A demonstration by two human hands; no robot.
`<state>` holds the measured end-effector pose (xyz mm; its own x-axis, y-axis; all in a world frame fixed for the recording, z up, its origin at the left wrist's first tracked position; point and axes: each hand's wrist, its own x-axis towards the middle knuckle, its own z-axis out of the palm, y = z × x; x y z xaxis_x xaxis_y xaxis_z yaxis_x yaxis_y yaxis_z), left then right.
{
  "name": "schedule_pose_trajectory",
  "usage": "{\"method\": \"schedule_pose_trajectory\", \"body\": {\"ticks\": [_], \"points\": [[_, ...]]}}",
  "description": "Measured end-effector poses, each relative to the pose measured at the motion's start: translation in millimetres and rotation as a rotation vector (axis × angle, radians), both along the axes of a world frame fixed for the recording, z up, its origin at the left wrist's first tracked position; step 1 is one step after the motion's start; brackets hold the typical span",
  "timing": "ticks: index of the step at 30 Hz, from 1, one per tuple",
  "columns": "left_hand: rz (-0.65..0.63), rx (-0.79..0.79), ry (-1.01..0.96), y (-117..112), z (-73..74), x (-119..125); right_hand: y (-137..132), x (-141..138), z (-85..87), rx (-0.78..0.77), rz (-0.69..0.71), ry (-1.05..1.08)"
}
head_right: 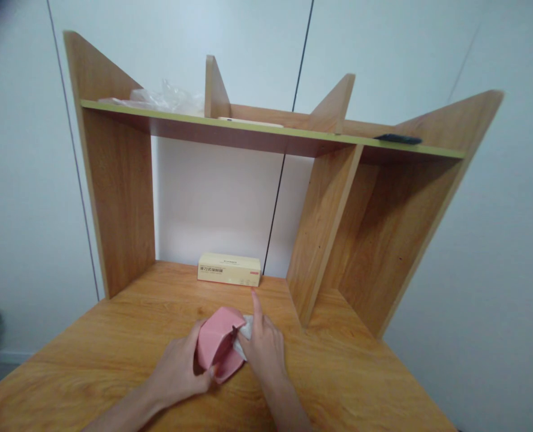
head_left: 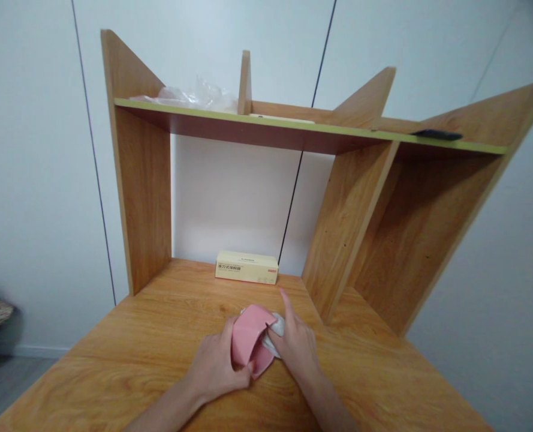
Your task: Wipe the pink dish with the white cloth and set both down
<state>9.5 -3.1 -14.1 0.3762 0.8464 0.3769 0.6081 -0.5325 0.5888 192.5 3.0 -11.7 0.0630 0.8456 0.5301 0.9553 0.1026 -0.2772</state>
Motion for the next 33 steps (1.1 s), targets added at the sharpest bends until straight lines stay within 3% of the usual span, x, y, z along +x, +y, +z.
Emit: {"method": "schedule_pose_trajectory", "body": {"ticks": [6,13,19,25,33], "points": [[-0.013,0.003,-0.028,1.3,0.0,-0.5,3.0,-0.5,-7.0,-0.098,0.066,0.072],[-0.043,-0.03,-0.031,6.2,1.1,-6.6,2.0,-2.6,-12.5,-0.103,0.129,0.174],[-0.061,-0.045,-0.228,14.3,-3.8,-11.1,3.9,-11.6,-13.7,-0.074,0.111,0.552],[-0.089,-0.047,-0.295,5.4,-1.1,-1.1,6.8,-27.0,-18.7,-0.013,0.235,0.899],[0.032,-0.055,-0.15,4.3,0.9,-1.6,4.4,-23.6,-9.5,-0.129,0.048,0.743]]}}
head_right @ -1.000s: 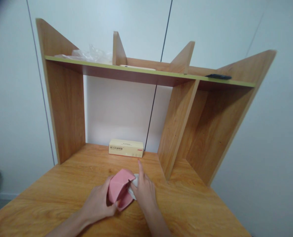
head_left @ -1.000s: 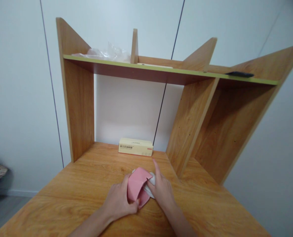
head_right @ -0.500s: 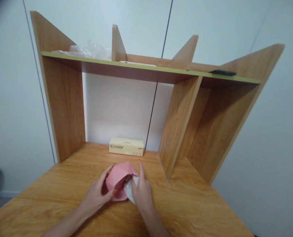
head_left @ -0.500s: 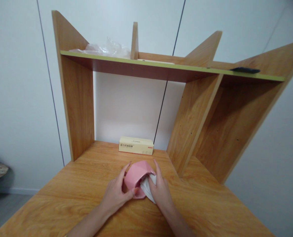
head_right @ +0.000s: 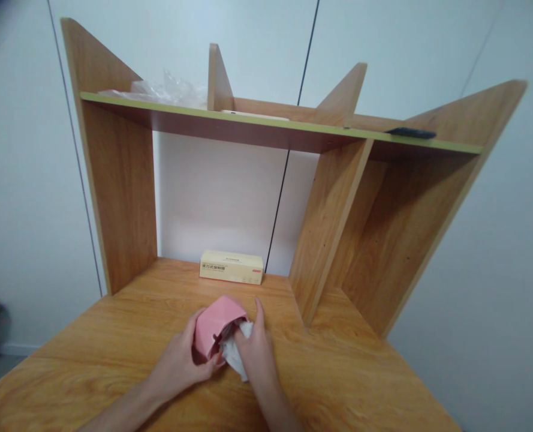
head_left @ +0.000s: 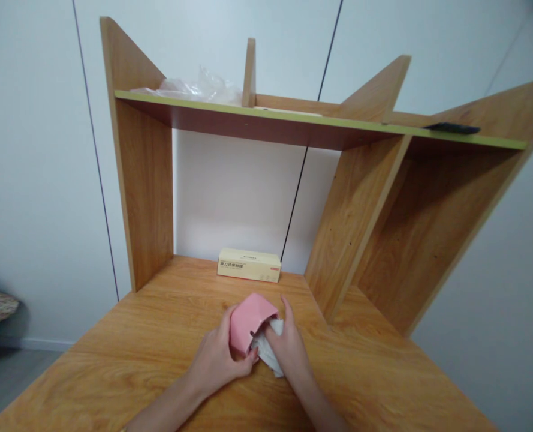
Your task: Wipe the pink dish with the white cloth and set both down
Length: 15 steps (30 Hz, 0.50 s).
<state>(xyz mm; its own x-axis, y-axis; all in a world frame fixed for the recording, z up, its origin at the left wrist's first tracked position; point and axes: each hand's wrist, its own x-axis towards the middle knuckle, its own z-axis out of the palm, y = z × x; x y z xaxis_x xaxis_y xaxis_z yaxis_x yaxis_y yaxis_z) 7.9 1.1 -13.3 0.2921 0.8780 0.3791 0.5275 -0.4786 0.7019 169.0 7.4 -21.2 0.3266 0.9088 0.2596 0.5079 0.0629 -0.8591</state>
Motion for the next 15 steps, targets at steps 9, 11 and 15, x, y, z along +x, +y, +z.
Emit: {"method": "schedule_pose_trajectory", "body": {"ticks": [9,11,15], "points": [[0.043,-0.021,0.216,-2.0,5.5,0.8,-3.2,15.7,4.6,0.04,-0.08,-0.605],[0.024,-0.015,0.251,-2.0,5.8,0.2,-3.9,17.9,4.4,0.123,-0.05,-0.669],[-0.021,-0.008,0.259,-2.0,6.3,-0.8,-5.3,20.4,4.3,0.225,-0.01,-0.706]]}}
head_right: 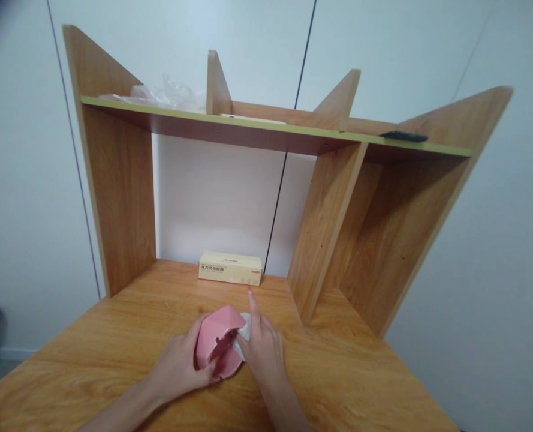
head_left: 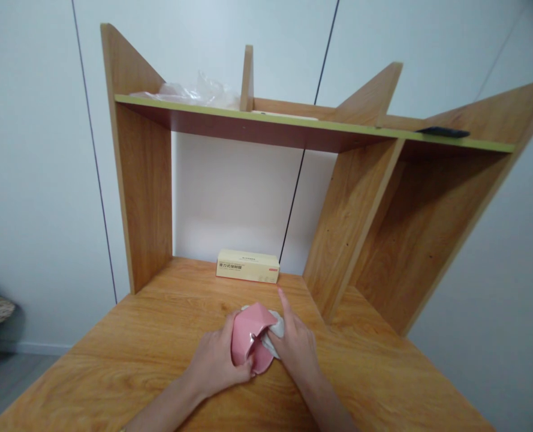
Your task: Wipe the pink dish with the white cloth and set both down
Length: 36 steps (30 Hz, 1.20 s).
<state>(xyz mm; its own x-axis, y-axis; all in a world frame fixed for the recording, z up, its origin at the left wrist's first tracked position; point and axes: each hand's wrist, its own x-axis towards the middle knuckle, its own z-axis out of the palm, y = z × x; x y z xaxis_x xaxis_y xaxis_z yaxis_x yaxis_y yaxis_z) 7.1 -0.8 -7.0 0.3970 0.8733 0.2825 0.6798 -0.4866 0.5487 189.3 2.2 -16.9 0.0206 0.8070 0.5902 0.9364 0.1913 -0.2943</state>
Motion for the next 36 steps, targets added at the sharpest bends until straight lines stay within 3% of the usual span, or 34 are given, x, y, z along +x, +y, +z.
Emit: {"method": "schedule_pose_trajectory", "body": {"ticks": [13,19,24,27,36], "points": [[-0.035,-0.022,-0.118,3.8,-2.6,-3.3,0.1,-5.1,-4.2,-0.133,0.055,0.166],[-0.063,-0.008,-0.352,6.8,-10.9,-1.0,11.2,-5.7,-10.1,-0.084,0.05,0.668],[-0.068,-0.042,-0.32,5.9,-17.1,2.8,20.4,-10.6,-20.7,-0.067,0.183,0.973],[-0.057,-0.037,-0.316,5.1,-18.2,3.7,19.0,-14.3,-23.6,-0.119,0.233,0.972],[0.007,0.011,-0.191,3.4,-9.3,1.1,11.1,-12.1,-6.7,-0.163,-0.005,0.627]]}}
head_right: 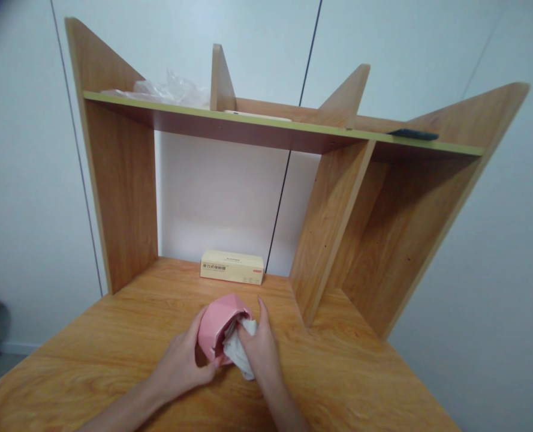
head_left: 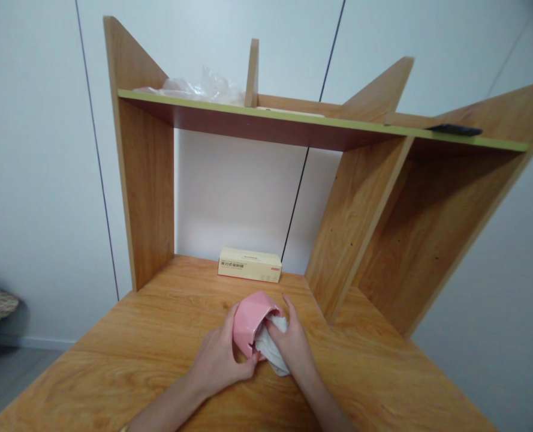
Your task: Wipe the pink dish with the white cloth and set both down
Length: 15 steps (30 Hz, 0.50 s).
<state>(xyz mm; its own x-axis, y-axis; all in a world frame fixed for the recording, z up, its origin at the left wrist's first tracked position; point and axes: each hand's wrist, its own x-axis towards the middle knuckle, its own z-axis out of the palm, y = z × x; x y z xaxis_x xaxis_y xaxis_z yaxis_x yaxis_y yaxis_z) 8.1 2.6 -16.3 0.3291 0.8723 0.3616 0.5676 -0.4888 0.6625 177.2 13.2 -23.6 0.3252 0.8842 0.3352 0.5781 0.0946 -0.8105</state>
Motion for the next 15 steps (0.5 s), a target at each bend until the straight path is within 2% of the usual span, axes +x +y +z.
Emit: {"method": "schedule_pose_trajectory", "body": {"ticks": [5,8,15], "points": [[-0.024,0.036,0.101,1.0,-1.0,-1.9,-6.4,5.3,8.6,-0.072,-0.034,-0.268],[-0.047,0.049,0.143,2.3,-2.9,-2.5,-8.4,8.0,9.5,-0.048,-0.045,-0.394],[-0.097,0.037,0.143,0.5,3.6,-4.3,-5.3,10.0,2.7,0.049,-0.013,-0.319]]}}
